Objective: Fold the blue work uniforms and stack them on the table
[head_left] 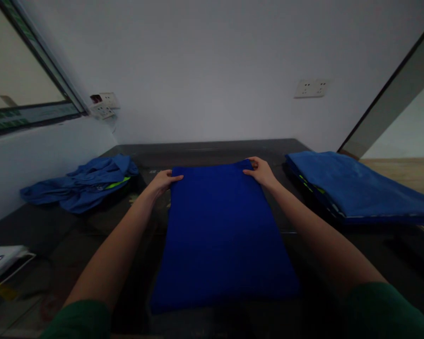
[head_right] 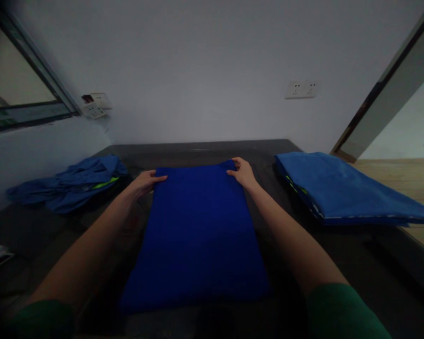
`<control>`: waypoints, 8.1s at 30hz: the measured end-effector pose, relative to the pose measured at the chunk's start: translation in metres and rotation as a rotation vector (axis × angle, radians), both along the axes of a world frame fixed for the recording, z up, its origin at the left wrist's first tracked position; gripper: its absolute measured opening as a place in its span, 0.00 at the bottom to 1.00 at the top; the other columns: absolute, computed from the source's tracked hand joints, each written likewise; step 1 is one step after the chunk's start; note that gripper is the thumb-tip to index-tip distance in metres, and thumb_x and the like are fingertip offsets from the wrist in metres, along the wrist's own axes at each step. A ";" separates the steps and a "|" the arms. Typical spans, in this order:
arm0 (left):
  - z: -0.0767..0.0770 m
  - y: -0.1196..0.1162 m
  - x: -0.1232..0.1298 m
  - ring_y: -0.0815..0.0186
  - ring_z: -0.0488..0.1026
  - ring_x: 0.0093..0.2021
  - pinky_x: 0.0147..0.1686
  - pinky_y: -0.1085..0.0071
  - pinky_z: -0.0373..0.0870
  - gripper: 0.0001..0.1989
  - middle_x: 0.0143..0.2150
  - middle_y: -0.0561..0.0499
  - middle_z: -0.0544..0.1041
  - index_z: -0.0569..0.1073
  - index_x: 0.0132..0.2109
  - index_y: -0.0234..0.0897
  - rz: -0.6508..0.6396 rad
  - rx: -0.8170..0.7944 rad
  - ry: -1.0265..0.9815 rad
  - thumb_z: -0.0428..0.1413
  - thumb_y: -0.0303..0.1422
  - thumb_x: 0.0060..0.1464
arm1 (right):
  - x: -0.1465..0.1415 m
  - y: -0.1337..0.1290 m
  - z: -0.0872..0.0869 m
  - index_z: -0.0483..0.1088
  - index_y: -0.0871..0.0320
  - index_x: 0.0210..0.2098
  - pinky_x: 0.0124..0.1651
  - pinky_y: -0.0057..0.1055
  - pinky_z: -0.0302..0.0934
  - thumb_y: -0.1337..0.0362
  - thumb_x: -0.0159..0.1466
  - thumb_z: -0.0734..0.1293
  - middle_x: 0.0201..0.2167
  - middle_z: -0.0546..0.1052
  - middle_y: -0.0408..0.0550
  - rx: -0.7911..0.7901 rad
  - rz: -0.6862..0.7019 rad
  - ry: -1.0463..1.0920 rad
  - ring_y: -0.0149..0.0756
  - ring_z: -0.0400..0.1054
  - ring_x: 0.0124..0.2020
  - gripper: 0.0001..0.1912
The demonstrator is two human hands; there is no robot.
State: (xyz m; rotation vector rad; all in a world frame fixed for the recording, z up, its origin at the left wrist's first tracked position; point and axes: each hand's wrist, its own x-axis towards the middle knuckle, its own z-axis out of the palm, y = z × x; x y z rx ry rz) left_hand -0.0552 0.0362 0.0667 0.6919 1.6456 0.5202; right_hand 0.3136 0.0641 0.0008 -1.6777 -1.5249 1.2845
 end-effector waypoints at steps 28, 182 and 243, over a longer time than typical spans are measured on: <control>-0.022 0.030 -0.006 0.65 0.74 0.31 0.34 0.70 0.70 0.15 0.34 0.47 0.77 0.72 0.43 0.32 -0.103 0.169 0.313 0.57 0.37 0.51 | -0.017 0.022 -0.019 0.65 0.59 0.54 0.51 0.38 0.61 0.73 0.58 0.62 0.46 0.74 0.54 0.158 -0.001 -0.171 0.42 0.68 0.47 0.23; -0.002 -0.102 0.097 0.57 0.44 0.70 0.66 0.49 0.44 0.26 0.71 0.53 0.49 0.52 0.68 0.53 -1.139 0.375 0.735 0.40 0.45 0.65 | -0.027 -0.119 0.053 0.55 0.57 0.66 0.66 0.54 0.43 0.54 0.70 0.54 0.67 0.54 0.55 0.103 0.789 -0.584 0.47 0.47 0.68 0.28; 0.034 -0.085 0.004 0.59 0.78 0.37 0.40 0.66 0.74 0.15 0.40 0.42 0.80 0.75 0.44 0.32 0.200 -0.282 -0.267 0.62 0.37 0.51 | 0.025 -0.093 0.064 0.70 0.62 0.46 0.48 0.39 0.68 0.62 0.64 0.62 0.44 0.79 0.57 -0.782 0.151 0.450 0.40 0.76 0.40 0.14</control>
